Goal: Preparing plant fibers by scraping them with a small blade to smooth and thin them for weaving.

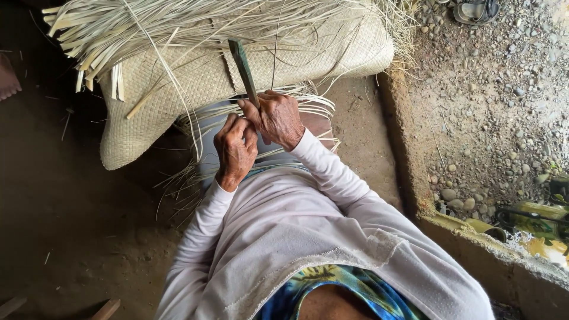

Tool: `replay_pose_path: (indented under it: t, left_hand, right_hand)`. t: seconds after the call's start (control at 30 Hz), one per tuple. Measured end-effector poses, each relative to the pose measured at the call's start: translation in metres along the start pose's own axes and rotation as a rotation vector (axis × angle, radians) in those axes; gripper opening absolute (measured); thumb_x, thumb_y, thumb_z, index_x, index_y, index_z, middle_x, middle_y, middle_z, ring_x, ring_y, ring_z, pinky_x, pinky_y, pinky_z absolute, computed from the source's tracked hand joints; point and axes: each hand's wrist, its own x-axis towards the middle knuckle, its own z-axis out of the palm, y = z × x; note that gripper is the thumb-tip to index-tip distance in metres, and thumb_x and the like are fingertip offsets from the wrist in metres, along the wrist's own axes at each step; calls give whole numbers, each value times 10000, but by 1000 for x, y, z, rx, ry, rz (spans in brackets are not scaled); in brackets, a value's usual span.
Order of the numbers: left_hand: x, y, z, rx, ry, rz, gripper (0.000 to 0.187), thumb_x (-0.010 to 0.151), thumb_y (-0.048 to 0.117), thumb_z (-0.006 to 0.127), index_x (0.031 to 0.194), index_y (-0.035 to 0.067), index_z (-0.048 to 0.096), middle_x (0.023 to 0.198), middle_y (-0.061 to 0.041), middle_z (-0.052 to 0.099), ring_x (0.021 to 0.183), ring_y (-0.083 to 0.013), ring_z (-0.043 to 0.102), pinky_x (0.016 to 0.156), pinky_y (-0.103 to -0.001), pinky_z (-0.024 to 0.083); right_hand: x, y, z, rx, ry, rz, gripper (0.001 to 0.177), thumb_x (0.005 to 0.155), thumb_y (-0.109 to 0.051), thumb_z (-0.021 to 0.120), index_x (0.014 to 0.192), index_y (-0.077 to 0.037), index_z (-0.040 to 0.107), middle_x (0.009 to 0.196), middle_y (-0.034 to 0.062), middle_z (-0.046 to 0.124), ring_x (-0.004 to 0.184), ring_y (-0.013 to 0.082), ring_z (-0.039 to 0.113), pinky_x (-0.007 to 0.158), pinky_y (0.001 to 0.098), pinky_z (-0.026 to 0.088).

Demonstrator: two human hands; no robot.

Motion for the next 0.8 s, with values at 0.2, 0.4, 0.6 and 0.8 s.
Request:
replay_pose_path:
  t: [0.2,0.4,0.6,0.8]
  left_hand:
    - [0,-1,-4,-214,-17,-29,124,798,-18,581,699,55,574,613,-45,437,549,-272,562,498,-281,454]
    - [-10,-3,-7,-434,-32,-154,106,818,9,596,714,17,612,593,-50,479,546,-161,541,513,-258,435]
    - [-11,7,-42,-541,-109,-267,105,788,-7,572,685,9,561,618,-13,479,509,-85,365,470,-206,325]
    - [-17,-2,-49,-581,-152,-477,87,792,37,605,712,2,607,573,8,500,503,-64,378,509,-183,358]
  right_hand:
    - [0,9,6,-57,12,70,512,949,-460,371,534,-166,433,476,24,520,603,212,618,547,309,489]
    - [-3,91,32,-239,-29,213,530,946,-509,358,508,-223,449,406,-69,501,494,163,598,534,298,466]
    - [-18,249,13,-537,119,476,404,903,-514,459,780,-220,708,418,-100,509,250,23,320,228,222,218]
    - [-20,328,-74,-997,503,400,556,964,-554,381,533,-235,529,401,-132,379,316,48,270,312,247,191]
